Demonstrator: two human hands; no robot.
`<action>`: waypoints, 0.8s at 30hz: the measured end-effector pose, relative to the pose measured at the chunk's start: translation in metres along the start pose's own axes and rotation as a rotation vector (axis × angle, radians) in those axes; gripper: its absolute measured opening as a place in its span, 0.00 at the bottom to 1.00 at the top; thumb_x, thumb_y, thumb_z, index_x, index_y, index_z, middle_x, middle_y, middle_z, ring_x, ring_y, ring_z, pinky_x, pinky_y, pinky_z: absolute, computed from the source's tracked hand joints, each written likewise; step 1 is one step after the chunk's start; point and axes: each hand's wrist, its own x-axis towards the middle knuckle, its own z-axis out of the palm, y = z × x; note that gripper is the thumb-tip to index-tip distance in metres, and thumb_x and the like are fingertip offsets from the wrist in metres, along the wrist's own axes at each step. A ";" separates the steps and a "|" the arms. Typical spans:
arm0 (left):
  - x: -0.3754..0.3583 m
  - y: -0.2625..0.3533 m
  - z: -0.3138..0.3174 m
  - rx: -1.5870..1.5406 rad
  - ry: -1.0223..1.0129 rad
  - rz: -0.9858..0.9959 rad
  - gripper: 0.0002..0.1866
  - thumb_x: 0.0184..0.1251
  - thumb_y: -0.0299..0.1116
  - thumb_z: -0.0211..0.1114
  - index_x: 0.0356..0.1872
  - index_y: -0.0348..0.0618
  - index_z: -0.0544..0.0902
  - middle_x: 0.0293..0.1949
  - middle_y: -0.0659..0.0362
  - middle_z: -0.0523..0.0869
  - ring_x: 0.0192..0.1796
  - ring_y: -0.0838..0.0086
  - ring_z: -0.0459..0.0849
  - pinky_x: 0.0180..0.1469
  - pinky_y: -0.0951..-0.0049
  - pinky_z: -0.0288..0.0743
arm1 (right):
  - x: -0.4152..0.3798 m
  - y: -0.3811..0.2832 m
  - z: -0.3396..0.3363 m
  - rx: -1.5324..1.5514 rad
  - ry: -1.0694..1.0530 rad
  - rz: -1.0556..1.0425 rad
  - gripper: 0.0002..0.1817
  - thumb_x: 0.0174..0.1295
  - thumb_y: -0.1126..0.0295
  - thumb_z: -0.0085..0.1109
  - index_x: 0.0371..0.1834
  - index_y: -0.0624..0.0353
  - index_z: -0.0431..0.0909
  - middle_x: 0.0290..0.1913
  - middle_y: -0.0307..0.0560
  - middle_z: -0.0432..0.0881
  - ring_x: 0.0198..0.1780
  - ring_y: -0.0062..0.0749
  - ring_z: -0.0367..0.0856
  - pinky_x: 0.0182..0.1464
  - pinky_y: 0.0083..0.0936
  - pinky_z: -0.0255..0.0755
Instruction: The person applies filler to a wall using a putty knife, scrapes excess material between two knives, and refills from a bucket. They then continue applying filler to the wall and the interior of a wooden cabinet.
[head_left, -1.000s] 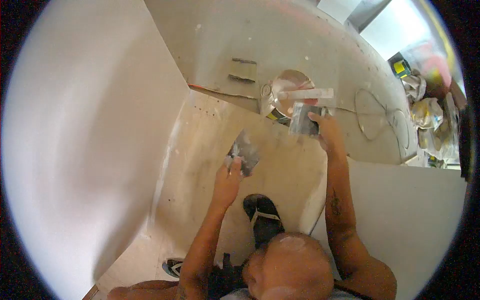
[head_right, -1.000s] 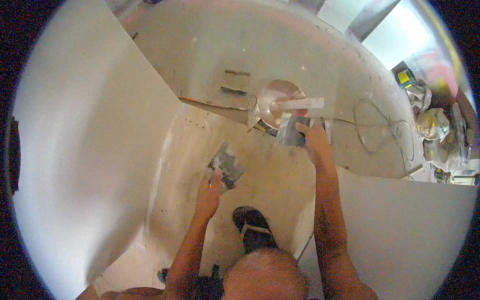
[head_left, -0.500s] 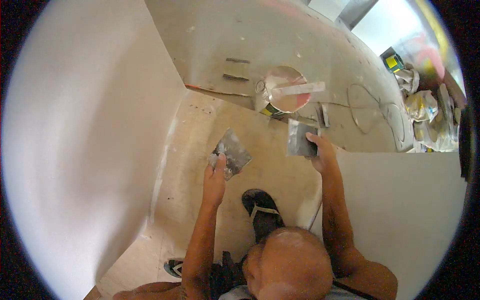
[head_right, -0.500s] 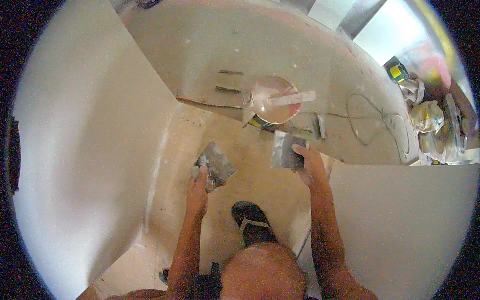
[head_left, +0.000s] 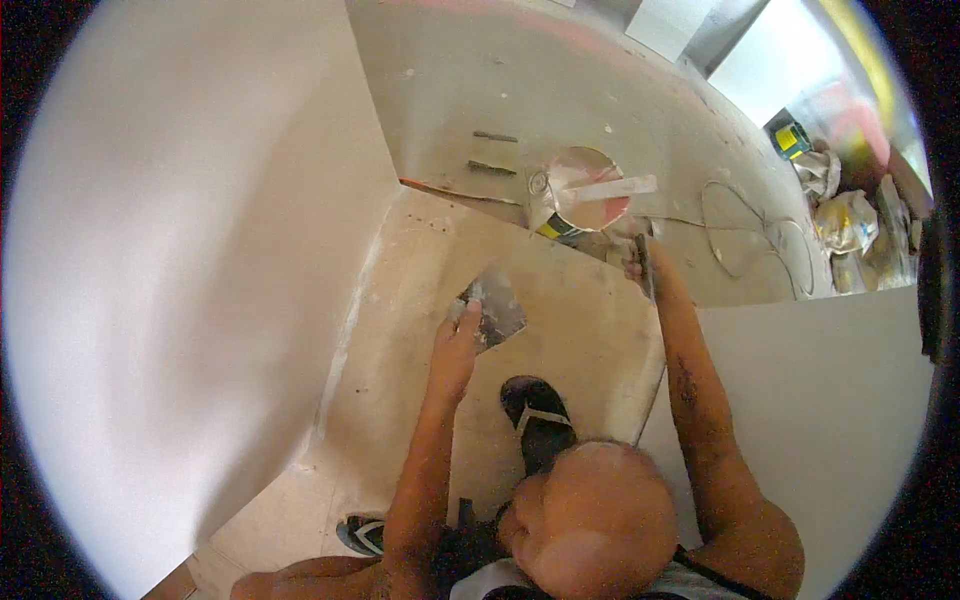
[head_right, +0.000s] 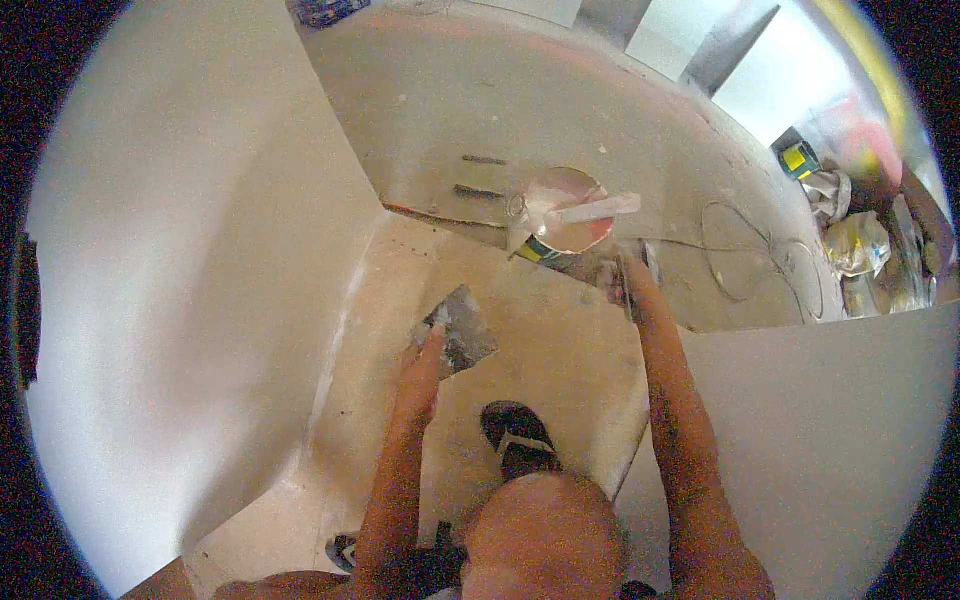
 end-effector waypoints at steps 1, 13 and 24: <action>-0.004 0.008 0.000 0.043 -0.017 -0.004 0.28 0.71 0.51 0.55 0.57 0.33 0.76 0.50 0.54 0.81 0.49 0.70 0.78 0.54 0.71 0.70 | -0.002 -0.013 0.024 0.000 -0.010 -0.004 0.20 0.63 0.53 0.57 0.49 0.55 0.72 0.34 0.42 0.81 0.19 0.22 0.71 0.21 0.23 0.68; -0.008 0.017 -0.035 0.146 -0.080 -0.051 0.35 0.68 0.57 0.54 0.59 0.30 0.73 0.53 0.46 0.79 0.55 0.64 0.76 0.57 0.68 0.69 | 0.014 -0.015 0.093 -0.120 0.255 -0.031 0.16 0.61 0.53 0.55 0.35 0.55 0.75 0.26 0.44 0.79 0.12 0.24 0.67 0.11 0.22 0.61; -0.052 -0.102 -0.169 -0.381 -0.147 -0.226 0.26 0.71 0.46 0.55 0.60 0.35 0.69 0.56 0.49 0.77 0.59 0.58 0.77 0.52 0.58 0.79 | -0.012 0.029 0.082 -0.785 0.267 -0.424 0.25 0.63 0.46 0.52 0.45 0.59 0.78 0.36 0.44 0.80 0.34 0.35 0.77 0.37 0.32 0.71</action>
